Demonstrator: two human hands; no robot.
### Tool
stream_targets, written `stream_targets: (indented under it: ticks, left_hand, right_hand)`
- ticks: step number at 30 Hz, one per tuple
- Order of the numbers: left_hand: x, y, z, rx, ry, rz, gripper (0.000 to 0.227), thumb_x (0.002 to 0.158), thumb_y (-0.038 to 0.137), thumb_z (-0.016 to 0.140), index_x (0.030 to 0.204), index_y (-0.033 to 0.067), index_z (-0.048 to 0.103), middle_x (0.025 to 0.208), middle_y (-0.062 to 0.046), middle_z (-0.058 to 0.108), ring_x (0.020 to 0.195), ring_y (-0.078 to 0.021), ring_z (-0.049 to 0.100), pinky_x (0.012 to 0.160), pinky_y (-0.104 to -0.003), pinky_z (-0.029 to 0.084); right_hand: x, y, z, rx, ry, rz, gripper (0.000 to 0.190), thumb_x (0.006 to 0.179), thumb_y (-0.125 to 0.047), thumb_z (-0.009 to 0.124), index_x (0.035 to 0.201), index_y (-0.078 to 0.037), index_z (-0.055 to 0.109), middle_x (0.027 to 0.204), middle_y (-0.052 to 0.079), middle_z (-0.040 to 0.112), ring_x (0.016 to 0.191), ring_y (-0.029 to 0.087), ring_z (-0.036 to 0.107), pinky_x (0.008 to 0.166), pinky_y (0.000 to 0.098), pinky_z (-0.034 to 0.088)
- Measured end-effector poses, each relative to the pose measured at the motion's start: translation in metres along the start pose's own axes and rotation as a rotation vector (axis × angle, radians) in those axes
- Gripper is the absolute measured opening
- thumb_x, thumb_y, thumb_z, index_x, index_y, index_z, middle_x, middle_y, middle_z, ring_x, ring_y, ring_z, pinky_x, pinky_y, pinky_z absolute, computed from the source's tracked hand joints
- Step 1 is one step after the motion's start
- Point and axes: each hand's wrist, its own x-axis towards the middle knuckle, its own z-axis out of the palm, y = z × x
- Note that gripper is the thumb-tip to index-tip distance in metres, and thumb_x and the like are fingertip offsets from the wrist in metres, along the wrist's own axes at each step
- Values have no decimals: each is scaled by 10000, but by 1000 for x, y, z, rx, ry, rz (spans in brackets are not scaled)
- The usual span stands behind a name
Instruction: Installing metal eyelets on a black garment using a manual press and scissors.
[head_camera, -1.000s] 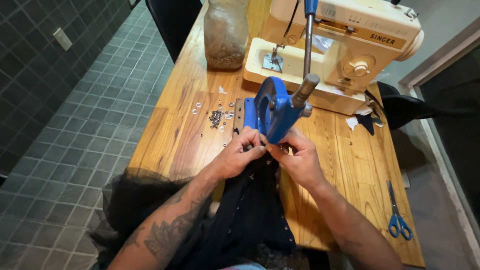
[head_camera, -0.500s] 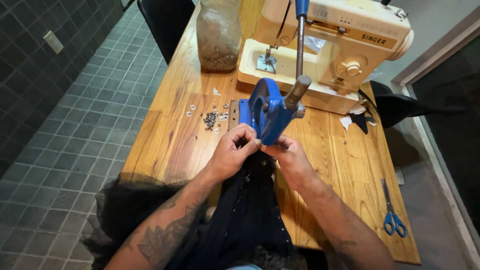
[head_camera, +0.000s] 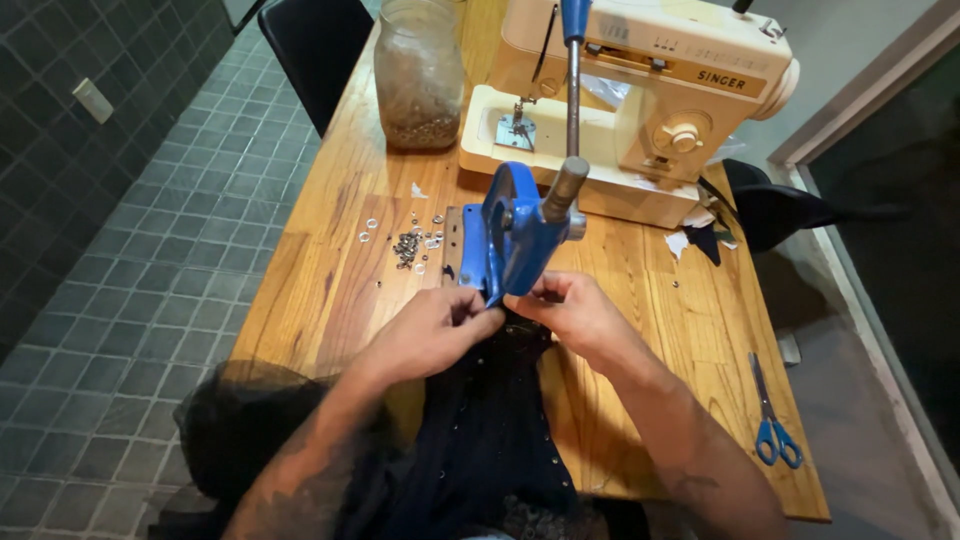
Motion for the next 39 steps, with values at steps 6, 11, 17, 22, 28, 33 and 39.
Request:
stream_targets:
  ticks: [6,11,17,22,28,33,39]
  left_hand:
    - [0,23,-10,283,-264,89,375,974,345,539,909,-12,631,868,-352,682,933,-540,660,818,-563,491]
    - [15,24,3,28,-135,-11,329,908,355,599,796,48,636,735,-189,635,803,-321,644,775,-428,510]
    - [21,19,4,136,21,-128,298,833,395,620,892,129,740,851,-182,723,915,-331,702,812,-425,534]
    - [30,-13,15,-102,181,178,288,770,200,796,1005,57,713,927,-179,725,922,-279,711,811,-371,593]
    - [27,-13,18,-182,265,497,203,783,189,871,940,103,775,988,-66,747,949,-183,690,812,-302,567]
    - [29,-20,23,-168,295,542,122,767,129,873,861,154,799,913,-38,769,876,-170,715,782,-290,541]
    - [38,-35,24,-214,289,490,137,757,148,891,875,169,825,905,-27,792,847,-125,707,777,-274,537]
  right_hand:
    - [19,19,-13,-16,-67,51,183,755,-114,883,716,-89,707,629,-43,621,572,48,527,546,187,408]
    - [33,32,-22,82,-170,128,143,752,-100,827,725,-89,687,569,-28,595,472,77,559,442,196,406]
    - [37,32,-25,228,-203,239,60,748,1,760,800,-15,734,644,64,669,519,169,659,485,259,504]
    - [44,35,-27,213,-199,228,194,703,-25,831,880,-40,753,690,46,706,567,156,717,479,254,554]
    - [50,47,-34,140,-196,75,213,643,-13,823,825,-88,743,666,-21,649,554,98,588,428,181,358]
    - [43,39,-31,117,-169,39,203,635,16,815,805,-75,752,654,-18,651,546,88,558,429,180,346]
    - [50,47,-32,153,-177,142,196,653,23,848,801,-68,759,666,0,675,534,82,566,422,171,354]
